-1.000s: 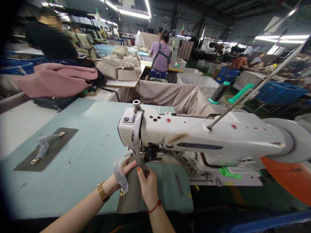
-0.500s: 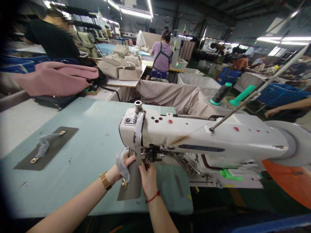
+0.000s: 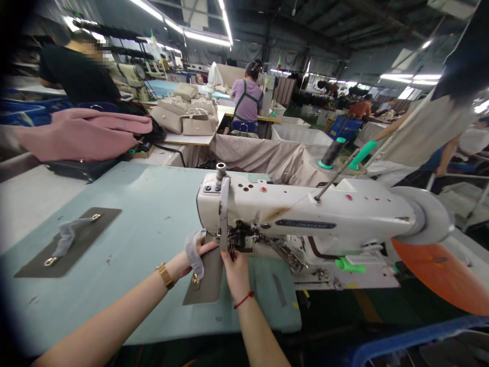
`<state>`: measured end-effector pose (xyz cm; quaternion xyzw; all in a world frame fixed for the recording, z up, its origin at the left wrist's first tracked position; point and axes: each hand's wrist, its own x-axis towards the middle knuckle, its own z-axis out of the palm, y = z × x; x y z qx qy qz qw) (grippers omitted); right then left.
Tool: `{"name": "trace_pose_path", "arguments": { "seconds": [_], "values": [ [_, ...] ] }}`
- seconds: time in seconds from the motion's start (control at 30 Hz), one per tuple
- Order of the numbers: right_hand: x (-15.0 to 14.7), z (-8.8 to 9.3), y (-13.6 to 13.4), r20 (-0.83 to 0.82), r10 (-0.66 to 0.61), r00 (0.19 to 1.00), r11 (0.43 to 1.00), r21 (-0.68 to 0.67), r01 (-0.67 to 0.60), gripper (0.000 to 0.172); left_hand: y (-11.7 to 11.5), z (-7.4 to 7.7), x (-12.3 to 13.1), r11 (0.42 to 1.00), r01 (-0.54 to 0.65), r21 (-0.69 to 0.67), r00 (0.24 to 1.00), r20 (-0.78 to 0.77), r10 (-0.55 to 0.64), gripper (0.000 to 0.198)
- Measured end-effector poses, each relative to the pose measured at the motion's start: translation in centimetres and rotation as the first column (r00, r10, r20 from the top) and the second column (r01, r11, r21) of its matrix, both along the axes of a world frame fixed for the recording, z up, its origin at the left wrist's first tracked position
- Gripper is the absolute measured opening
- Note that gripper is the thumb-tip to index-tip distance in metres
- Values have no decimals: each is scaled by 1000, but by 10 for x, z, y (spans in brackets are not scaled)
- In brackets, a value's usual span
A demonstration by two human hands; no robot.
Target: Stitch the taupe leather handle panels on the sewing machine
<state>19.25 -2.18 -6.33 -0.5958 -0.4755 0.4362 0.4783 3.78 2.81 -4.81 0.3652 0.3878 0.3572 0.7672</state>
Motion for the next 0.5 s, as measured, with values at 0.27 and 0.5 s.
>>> {"name": "trace_pose_path", "arguments": {
  "seconds": [0.27, 0.5],
  "values": [
    [5, 11, 2, 118, -55, 991, 998, 37, 51, 39, -1, -9, 1, 969, 129, -211, 986, 134, -103, 38],
    [-2, 7, 3, 22, -8, 1000, 1000, 3, 8, 43, 16, 21, -2, 973, 231, -28, 968, 104, -227, 36]
  ]
}}
